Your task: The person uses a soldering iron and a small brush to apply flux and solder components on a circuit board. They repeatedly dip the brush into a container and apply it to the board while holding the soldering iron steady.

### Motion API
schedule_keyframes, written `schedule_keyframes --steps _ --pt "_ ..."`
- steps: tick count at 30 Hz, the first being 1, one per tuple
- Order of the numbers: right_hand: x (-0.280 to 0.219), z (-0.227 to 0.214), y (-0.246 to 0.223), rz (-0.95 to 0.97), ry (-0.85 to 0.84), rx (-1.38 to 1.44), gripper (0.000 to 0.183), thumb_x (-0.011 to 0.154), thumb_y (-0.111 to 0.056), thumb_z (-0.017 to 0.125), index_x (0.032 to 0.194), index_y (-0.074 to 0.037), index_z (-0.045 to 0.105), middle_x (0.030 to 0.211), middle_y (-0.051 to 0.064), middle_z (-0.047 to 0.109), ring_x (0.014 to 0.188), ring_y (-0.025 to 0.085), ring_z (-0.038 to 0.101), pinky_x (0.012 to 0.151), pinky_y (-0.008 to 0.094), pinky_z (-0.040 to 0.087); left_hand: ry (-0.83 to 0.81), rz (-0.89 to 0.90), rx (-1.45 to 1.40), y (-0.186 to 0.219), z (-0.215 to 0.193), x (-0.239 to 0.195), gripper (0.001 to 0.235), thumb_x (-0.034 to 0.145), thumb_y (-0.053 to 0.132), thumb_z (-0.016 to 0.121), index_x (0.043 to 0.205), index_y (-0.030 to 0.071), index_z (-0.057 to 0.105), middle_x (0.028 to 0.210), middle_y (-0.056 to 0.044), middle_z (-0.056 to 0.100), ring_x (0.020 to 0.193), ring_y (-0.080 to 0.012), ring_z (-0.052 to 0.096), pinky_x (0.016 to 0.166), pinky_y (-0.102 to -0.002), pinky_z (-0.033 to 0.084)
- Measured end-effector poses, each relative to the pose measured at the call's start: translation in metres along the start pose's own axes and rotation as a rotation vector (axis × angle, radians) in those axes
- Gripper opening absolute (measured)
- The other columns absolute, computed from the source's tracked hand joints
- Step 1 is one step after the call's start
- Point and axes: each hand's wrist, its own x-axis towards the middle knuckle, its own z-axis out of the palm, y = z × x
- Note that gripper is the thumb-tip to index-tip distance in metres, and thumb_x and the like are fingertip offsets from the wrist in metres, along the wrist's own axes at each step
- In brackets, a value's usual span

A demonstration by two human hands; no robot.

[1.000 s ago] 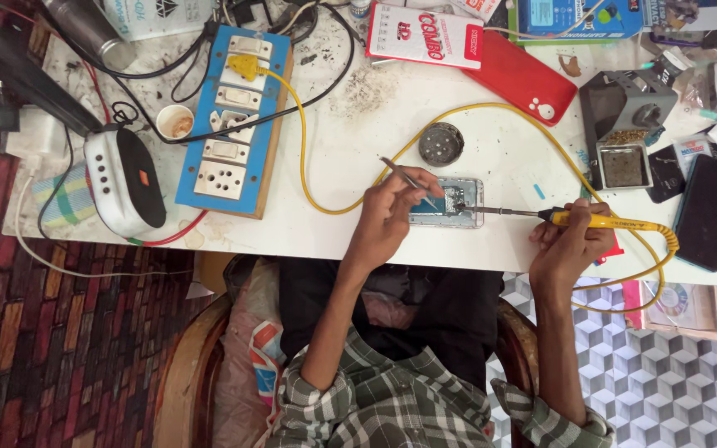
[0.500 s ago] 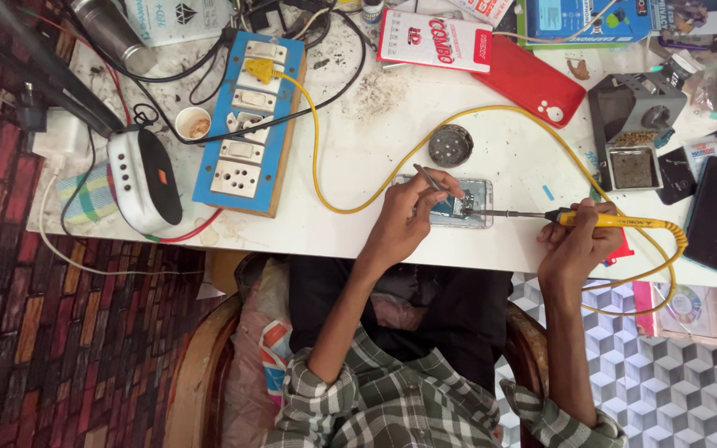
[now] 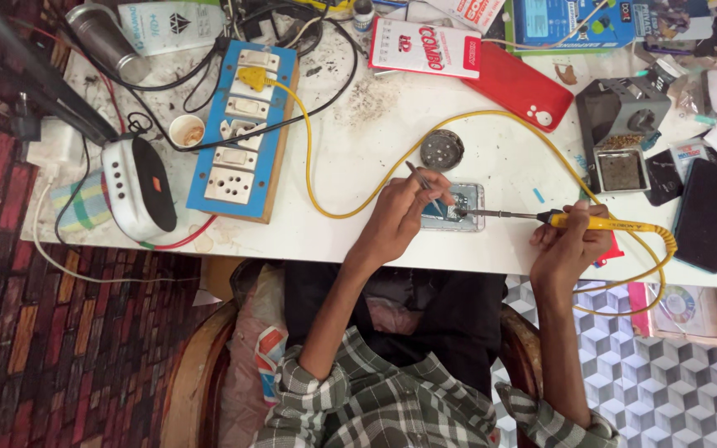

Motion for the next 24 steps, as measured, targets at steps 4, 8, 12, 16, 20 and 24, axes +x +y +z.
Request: schedule_keyframes --steps 4,8,12,16,20,24 --pt "0.001 0.001 -0.001 0.009 0.051 0.006 0.026 0.115 -0.019 0.053 0.094 -0.006 0.044 0.064 0.004 0.042 0.046 0.013 0.037 0.048 0.030 0.041 0.037 -0.019 -0.103 -0.005 0.005 -0.001 0.016 0.109 0.000 0.042 0.119 -0.004 0.055 0.104 -0.015 0.075 0.104 -0.0271 0.075 0.098 -0.037 0.058" --pt "-0.001 0.002 -0.002 0.013 0.027 -0.026 0.027 0.117 -0.020 0.053 0.095 -0.005 0.044 0.065 0.003 0.041 0.048 0.013 0.036 0.051 0.030 0.042 0.019 -0.063 0.002 -0.007 0.004 -0.009 0.015 0.104 -0.006 0.043 0.116 -0.004 0.051 0.104 -0.016 0.075 0.094 -0.0281 0.076 0.093 -0.036 0.061" --pt "0.000 0.003 -0.004 0.028 0.045 -0.009 0.026 0.115 -0.021 0.054 0.096 -0.006 0.044 0.064 0.003 0.041 0.047 0.012 0.036 0.049 0.030 0.040 0.060 0.034 0.077 -0.006 0.005 -0.011 0.019 0.096 -0.012 0.041 0.114 -0.006 0.046 0.111 -0.017 0.070 0.102 -0.0306 0.074 0.089 -0.036 0.063" --pt "-0.001 0.001 -0.005 0.019 0.085 0.004 0.025 0.116 -0.025 0.053 0.101 -0.005 0.049 0.062 0.001 0.038 0.048 0.011 0.035 0.049 0.029 0.039 0.063 0.019 0.105 -0.006 0.006 -0.013 0.007 0.104 -0.007 0.046 0.110 -0.004 0.049 0.111 -0.014 0.070 0.098 -0.0302 0.072 0.091 -0.037 0.063" --pt "0.000 0.001 -0.005 0.044 0.060 0.016 0.025 0.117 -0.025 0.053 0.102 -0.005 0.049 0.063 0.001 0.038 0.048 0.010 0.035 0.049 0.029 0.038 0.063 0.033 0.149 -0.005 0.004 -0.013 0.003 0.106 -0.003 0.047 0.108 -0.004 0.049 0.113 -0.011 0.072 0.096 -0.0300 0.067 0.089 -0.037 0.060" --pt "0.001 0.001 -0.003 0.030 0.050 -0.009 0.023 0.115 -0.022 0.053 0.101 -0.005 0.048 0.065 0.002 0.040 0.047 0.011 0.035 0.049 0.030 0.038 0.102 0.102 0.240 -0.005 0.004 -0.015 0.012 0.109 0.001 0.050 0.098 -0.003 0.048 0.110 -0.008 0.075 0.091 -0.0303 0.065 0.088 -0.041 0.053"
